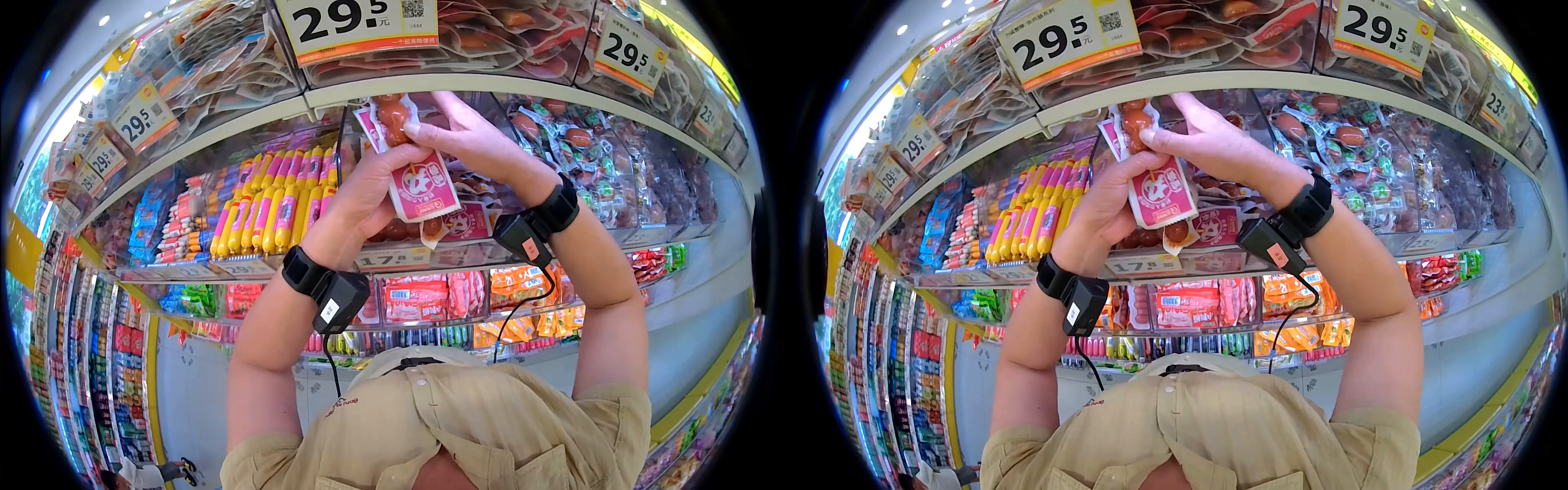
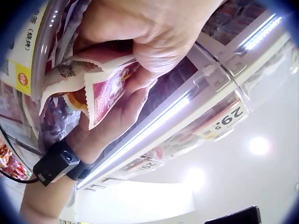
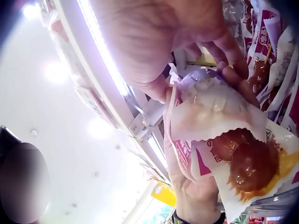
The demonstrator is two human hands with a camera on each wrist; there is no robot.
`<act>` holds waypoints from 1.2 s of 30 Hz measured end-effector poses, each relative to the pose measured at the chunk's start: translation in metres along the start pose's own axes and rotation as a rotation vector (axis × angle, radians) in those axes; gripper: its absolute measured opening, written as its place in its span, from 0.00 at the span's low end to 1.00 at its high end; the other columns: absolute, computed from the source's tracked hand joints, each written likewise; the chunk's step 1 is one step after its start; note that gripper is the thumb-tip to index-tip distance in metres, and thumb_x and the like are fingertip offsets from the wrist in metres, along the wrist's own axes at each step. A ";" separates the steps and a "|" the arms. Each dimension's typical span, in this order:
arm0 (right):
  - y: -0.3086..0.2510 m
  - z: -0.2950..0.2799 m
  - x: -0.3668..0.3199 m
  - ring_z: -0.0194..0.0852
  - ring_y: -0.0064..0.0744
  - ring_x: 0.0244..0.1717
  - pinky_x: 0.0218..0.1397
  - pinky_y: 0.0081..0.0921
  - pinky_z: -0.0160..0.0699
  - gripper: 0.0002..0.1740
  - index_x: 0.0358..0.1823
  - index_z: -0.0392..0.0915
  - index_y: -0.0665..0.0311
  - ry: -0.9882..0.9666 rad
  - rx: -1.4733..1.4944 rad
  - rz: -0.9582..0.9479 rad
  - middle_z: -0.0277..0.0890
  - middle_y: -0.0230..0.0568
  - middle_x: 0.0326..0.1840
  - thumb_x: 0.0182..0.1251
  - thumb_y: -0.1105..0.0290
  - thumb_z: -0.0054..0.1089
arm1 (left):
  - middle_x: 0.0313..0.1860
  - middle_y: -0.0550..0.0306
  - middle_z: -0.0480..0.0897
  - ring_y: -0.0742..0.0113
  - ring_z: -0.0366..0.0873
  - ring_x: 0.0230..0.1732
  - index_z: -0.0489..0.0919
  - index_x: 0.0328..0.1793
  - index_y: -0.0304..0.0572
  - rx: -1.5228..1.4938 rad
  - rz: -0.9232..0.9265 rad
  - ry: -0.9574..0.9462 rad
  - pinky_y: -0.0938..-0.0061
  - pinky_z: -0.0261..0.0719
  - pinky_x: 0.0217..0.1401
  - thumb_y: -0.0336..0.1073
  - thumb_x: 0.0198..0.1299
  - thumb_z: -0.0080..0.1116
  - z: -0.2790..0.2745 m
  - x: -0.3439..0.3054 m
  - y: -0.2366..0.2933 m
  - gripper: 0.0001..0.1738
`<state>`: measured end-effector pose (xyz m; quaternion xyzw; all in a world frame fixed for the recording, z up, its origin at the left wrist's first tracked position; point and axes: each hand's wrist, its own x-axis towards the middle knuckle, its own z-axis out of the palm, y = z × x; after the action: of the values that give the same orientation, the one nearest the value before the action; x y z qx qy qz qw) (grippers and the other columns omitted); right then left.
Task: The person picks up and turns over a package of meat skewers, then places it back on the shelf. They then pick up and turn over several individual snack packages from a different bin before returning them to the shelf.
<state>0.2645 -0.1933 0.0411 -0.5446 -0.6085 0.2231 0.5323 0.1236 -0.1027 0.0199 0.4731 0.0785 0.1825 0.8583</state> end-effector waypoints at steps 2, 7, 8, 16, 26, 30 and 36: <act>0.000 0.001 0.001 0.59 0.30 0.64 0.63 0.25 0.62 0.38 0.68 0.52 0.70 -0.024 0.028 -0.048 0.59 0.48 0.65 0.63 0.61 0.58 | 0.42 0.52 0.80 0.59 0.81 0.44 0.72 0.51 0.38 0.053 -0.017 -0.020 0.62 0.83 0.48 0.29 0.58 0.55 -0.002 0.002 -0.003 0.14; -0.004 -0.001 -0.001 0.61 0.30 0.63 0.64 0.26 0.61 0.35 0.67 0.54 0.69 -0.091 0.042 0.025 0.59 0.47 0.66 0.63 0.61 0.58 | 0.46 0.46 0.78 0.52 0.81 0.45 0.68 0.55 0.36 0.003 -0.032 -0.091 0.59 0.82 0.49 0.29 0.57 0.55 -0.004 0.001 -0.006 0.20; -0.002 -0.002 0.000 0.61 0.30 0.63 0.64 0.26 0.61 0.34 0.67 0.54 0.68 -0.095 0.031 0.012 0.59 0.47 0.65 0.63 0.62 0.57 | 0.47 0.46 0.78 0.52 0.81 0.45 0.67 0.56 0.35 0.008 -0.035 -0.095 0.59 0.82 0.50 0.29 0.57 0.55 -0.008 0.002 -0.008 0.20; 0.005 -0.002 0.006 0.63 0.26 0.59 0.62 0.24 0.64 0.27 0.64 0.59 0.68 -0.204 0.031 -0.089 0.64 0.43 0.60 0.67 0.65 0.52 | 0.47 0.44 0.79 0.52 0.81 0.45 0.69 0.54 0.35 -0.033 0.091 0.033 0.55 0.82 0.50 0.31 0.58 0.54 -0.008 -0.001 -0.006 0.18; 0.003 -0.008 0.000 0.73 0.22 0.32 0.39 0.22 0.74 0.11 0.42 0.73 0.69 -0.050 -0.519 0.011 0.78 0.39 0.30 0.63 0.69 0.56 | 0.45 0.39 0.79 0.50 0.80 0.47 0.70 0.53 0.27 -0.104 -0.021 -0.029 0.56 0.81 0.50 0.31 0.59 0.51 -0.017 -0.018 0.019 0.18; 0.004 -0.008 -0.007 0.76 0.44 0.37 0.41 0.35 0.73 0.17 0.42 0.75 0.67 -0.294 -0.744 0.048 0.77 0.49 0.35 0.55 0.63 0.62 | 0.45 0.39 0.79 0.46 0.80 0.45 0.70 0.55 0.29 -0.177 -0.045 -0.132 0.58 0.83 0.46 0.31 0.58 0.51 -0.023 -0.039 0.030 0.19; 0.005 -0.001 -0.008 0.73 0.51 0.46 0.49 0.39 0.70 0.21 0.44 0.75 0.68 -0.433 -0.903 0.194 0.75 0.53 0.41 0.54 0.60 0.62 | 0.51 0.35 0.76 0.44 0.80 0.46 0.65 0.61 0.29 -0.302 -0.073 -0.226 0.58 0.85 0.42 0.32 0.58 0.49 -0.046 -0.052 0.035 0.24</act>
<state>0.2660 -0.1994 0.0337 -0.7155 -0.6873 0.0941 0.0826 0.0535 -0.0697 0.0223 0.3534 -0.0294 0.1069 0.9289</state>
